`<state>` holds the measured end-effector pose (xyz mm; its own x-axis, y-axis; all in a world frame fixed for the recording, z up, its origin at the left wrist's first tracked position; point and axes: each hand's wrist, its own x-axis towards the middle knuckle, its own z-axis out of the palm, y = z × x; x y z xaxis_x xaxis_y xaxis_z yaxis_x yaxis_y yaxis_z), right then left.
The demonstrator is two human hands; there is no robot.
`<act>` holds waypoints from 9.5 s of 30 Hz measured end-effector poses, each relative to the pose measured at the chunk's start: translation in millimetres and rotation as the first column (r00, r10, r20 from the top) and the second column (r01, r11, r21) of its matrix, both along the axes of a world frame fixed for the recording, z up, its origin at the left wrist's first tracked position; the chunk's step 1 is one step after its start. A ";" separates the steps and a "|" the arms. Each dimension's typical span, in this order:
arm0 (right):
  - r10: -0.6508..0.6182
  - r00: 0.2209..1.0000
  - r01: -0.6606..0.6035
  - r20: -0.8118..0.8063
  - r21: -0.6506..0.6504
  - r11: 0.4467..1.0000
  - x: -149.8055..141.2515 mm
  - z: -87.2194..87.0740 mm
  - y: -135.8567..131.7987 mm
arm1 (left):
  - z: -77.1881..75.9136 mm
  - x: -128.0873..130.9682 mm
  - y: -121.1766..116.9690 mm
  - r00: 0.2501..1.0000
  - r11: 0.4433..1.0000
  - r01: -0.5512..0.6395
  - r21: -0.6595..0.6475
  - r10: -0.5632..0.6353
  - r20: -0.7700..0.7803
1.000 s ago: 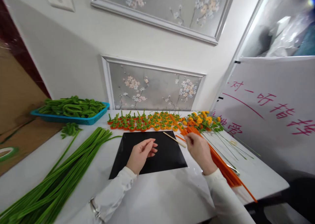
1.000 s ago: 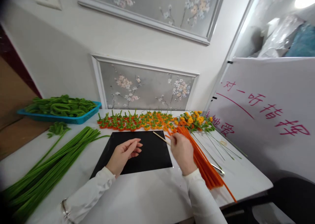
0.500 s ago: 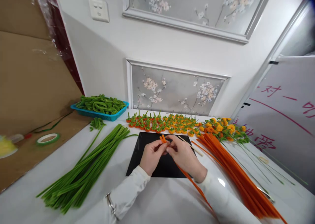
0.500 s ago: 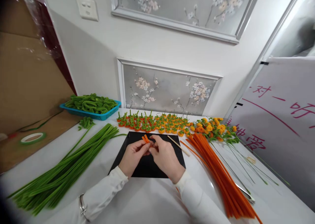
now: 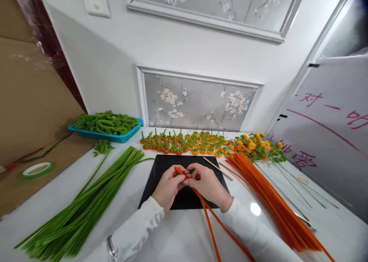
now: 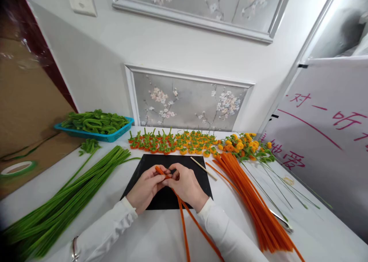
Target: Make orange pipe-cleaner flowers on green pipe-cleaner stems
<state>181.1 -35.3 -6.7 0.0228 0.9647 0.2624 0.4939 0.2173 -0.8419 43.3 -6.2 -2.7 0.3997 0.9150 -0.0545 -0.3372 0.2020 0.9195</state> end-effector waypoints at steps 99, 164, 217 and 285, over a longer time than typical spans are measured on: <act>0.008 0.892 -0.208 0.452 0.395 0.895 21.1 -10.4 -11.9 | 12.2 -13.4 9.7 0.889 0.935 0.320 0.156 -0.239 -0.391; -0.161 0.760 -0.212 0.630 0.475 0.854 24.9 -0.4 -15.5 | 4.2 -18.8 17.5 0.883 0.916 0.397 -0.061 -0.399 -0.248; -0.104 0.813 -0.125 0.572 0.346 0.930 19.7 -12.4 -10.5 | -2.4 -21.9 16.8 0.555 0.309 0.555 0.772 0.553 -0.621; -0.387 0.563 0.484 0.730 0.088 0.871 88.9 -16.8 14.3 | -14.6 -16.3 17.9 0.600 0.308 0.347 0.886 0.653 -0.462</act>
